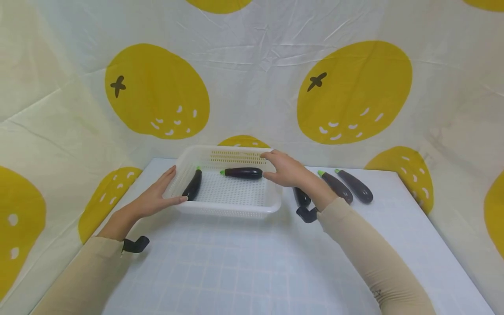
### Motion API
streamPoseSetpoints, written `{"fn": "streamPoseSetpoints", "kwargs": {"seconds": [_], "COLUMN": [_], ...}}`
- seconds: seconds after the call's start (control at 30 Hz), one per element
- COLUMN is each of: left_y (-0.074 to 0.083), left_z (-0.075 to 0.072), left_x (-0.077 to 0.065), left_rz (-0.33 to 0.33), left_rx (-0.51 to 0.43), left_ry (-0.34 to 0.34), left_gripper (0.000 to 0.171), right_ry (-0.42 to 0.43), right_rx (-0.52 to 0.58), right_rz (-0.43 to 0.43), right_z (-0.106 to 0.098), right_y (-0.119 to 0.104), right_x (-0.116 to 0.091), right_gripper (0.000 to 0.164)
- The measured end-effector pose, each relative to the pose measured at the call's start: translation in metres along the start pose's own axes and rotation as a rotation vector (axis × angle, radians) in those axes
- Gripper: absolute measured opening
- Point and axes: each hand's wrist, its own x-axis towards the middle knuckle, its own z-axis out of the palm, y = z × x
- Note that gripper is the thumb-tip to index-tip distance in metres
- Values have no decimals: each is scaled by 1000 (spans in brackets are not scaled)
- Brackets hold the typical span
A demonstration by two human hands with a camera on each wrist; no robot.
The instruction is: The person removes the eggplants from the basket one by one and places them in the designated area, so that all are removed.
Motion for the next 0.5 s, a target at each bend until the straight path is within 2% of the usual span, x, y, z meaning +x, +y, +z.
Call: {"fn": "streamPoseSetpoints", "kwargs": {"seconds": [0.17, 0.3, 0.5], "left_y": [-2, -1, -1], "left_z": [0, -1, 1], "left_x": [-1, -1, 1], "left_rz": [-6, -10, -8], "left_rx": [2, 3, 3], "left_ry": [0, 6, 4], "left_gripper": [126, 124, 123], "right_ry": [-109, -203, -338], "right_rx": [1, 4, -2], "right_rz": [-57, -67, 35], "right_z": [-2, -2, 12], "right_y": [-9, -13, -11], "right_x": [27, 51, 80], "right_gripper": [62, 62, 67]}}
